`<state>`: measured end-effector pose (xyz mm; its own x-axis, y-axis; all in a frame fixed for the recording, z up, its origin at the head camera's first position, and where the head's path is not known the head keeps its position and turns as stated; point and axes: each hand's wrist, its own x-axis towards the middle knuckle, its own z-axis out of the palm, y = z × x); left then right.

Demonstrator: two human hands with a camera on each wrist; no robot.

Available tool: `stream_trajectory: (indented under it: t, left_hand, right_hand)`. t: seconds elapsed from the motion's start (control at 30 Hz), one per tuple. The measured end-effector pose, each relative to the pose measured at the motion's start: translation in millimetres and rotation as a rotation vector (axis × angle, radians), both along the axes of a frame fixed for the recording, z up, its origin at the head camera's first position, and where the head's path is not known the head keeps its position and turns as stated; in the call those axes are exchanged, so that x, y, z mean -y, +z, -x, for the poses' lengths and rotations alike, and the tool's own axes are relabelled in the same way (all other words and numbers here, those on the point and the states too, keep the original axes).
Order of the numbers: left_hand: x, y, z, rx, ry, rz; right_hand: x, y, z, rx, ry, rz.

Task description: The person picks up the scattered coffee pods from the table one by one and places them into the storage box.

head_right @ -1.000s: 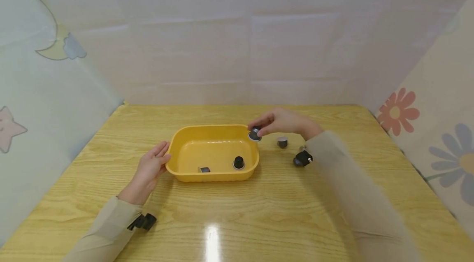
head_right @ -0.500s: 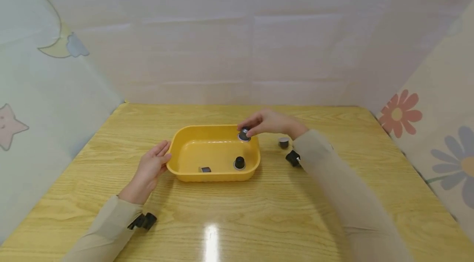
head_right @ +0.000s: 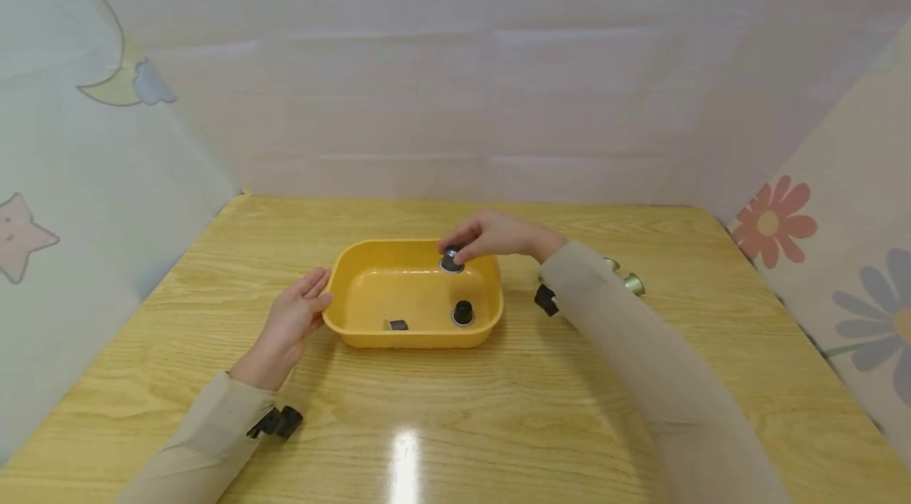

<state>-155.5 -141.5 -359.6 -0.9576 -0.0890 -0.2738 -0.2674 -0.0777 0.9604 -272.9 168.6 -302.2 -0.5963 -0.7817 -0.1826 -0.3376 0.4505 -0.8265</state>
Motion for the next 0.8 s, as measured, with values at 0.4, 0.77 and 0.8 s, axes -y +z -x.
stream_trajectory:
  t: [0.4,0.77,0.8]
  left_hand:
    - [-2,-1.7,1.9,-0.005,0.006,-0.006]
    - [-6,-1.7,1.0,-0.002,-0.004,0.016]
    - [-6,-1.6,0.8,-0.002,-0.006,0.012]
  right_hand:
    - [21,4.7,2.8,-0.016,0.066,-0.007]
    - [41,11.0,0.3,-0.006,0.079,-0.039]
    - [42,11.3,0.5,-0.008,0.084,-0.044]
